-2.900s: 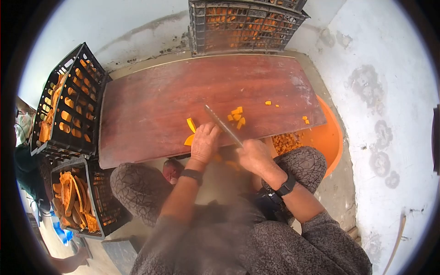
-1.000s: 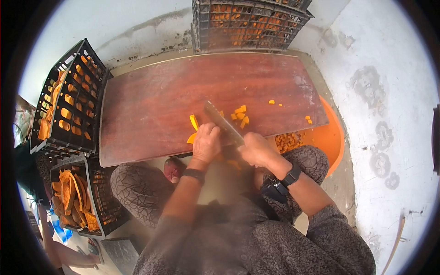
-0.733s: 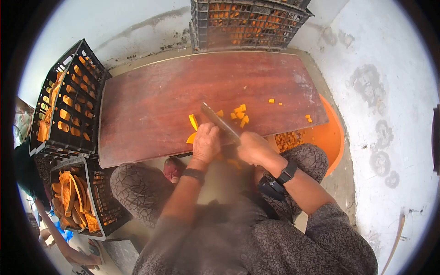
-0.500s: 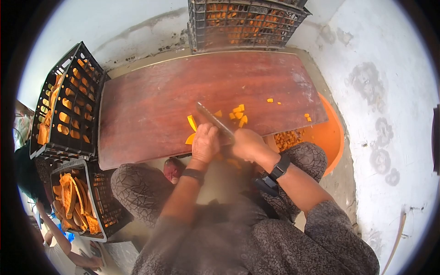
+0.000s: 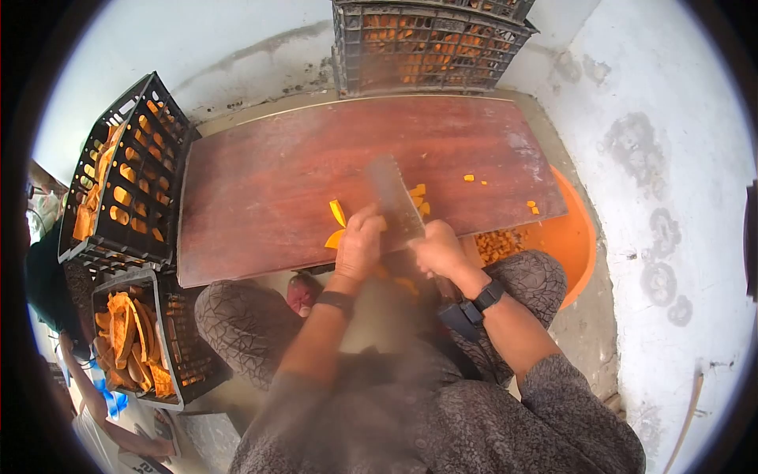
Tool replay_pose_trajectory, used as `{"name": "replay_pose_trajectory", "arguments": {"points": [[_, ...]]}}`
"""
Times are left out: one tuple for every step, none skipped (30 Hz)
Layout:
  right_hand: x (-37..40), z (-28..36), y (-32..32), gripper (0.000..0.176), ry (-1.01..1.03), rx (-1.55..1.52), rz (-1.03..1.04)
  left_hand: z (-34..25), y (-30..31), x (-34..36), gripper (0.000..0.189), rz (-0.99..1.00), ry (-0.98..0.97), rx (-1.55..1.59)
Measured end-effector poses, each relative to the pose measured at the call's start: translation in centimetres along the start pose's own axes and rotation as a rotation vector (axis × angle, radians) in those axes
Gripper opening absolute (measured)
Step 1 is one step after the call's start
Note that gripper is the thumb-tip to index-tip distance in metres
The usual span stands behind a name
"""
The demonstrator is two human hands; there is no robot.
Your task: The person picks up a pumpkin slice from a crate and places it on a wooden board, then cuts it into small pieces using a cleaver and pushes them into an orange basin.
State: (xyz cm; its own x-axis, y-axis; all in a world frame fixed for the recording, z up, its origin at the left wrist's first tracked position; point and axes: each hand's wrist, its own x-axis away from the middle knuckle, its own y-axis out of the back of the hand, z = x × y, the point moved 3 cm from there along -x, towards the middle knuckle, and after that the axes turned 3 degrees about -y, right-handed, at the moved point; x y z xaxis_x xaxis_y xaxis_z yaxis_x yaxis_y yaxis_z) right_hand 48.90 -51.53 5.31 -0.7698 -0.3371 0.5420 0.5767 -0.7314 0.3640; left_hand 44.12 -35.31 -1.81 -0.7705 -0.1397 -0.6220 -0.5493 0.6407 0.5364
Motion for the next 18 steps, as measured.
{"name": "replay_pose_trajectory", "arguments": {"points": [[0.3,0.2,0.1,0.018,-0.001,0.013,-0.021,-0.1,0.3,-0.2,0.02,-0.021,-0.007,-0.012],[0.6,0.3,0.1,0.018,-0.002,0.01,-0.016,-0.2,0.5,-0.4,0.019,-0.04,-0.014,-0.022],[0.7,0.3,0.2,0.018,-0.018,-0.038,-0.02,-0.3,0.7,-0.6,0.019,-0.037,-0.012,-0.025],[0.8,0.2,0.3,0.018,-0.036,-0.086,-0.025,-0.3,1.1,-0.9,0.017,-0.102,0.015,0.013],[0.9,0.0,0.3,0.018,-0.038,-0.09,-0.024,-0.3,1.6,-1.1,0.014,-0.167,0.042,0.052],[0.9,-0.2,0.2,0.019,-0.031,-0.091,0.007,-0.4,2.1,-1.3,0.012,-0.174,0.036,0.014],[1.0,-0.3,0.1,0.02,-0.023,-0.092,0.039,-0.5,2.5,-1.6,0.012,-0.172,0.034,0.011],[1.2,-0.3,0.0,0.02,-0.022,-0.095,0.042,-0.6,3.1,-1.8,0.014,-0.203,0.051,-0.027],[1.6,-0.1,-0.3,0.021,-0.028,-0.072,0.068,-0.4,3.4,-1.7,0.016,-0.233,0.068,-0.066],[1.8,0.0,-0.6,0.021,-0.034,-0.049,0.094,0.2,3.5,-1.6,0.021,-0.236,0.099,-0.098],[1.7,-0.2,-0.9,0.021,-0.033,-0.052,0.097,0.3,3.6,-1.4,0.021,-0.233,0.098,-0.102],[1.6,-0.4,-1.2,0.021,-0.026,-0.037,0.112,0.5,3.8,-1.2,0.026,-0.213,0.141,-0.16],[1.5,-0.5,-1.4,0.021,-0.017,-0.021,0.128,0.7,3.9,-1.0,0.032,-0.195,0.185,-0.22],[1.5,-0.5,-1.5,0.021,-0.014,-0.022,0.134,0.7,4.1,-0.8,0.032,-0.195,0.185,-0.227],[1.4,-0.5,-1.4,0.021,-0.02,-0.01,0.123,0.8,4.0,-0.4,0.041,-0.141,0.215,-0.291],[1.4,-0.5,-1.2,0.021,-0.027,0.004,0.109,1.0,3.8,-0.1,0.05,-0.087,0.246,-0.352],[1.3,-0.5,-1.0,0.021,-0.026,0.004,0.111,1.0,3.7,0.2,0.05,-0.087,0.246,-0.354],[1.1,-0.6,-0.6,0.022,-0.029,0.035,0.077,1.1,3.4,0.6,0.055,-0.049,0.285,-0.396]]}}
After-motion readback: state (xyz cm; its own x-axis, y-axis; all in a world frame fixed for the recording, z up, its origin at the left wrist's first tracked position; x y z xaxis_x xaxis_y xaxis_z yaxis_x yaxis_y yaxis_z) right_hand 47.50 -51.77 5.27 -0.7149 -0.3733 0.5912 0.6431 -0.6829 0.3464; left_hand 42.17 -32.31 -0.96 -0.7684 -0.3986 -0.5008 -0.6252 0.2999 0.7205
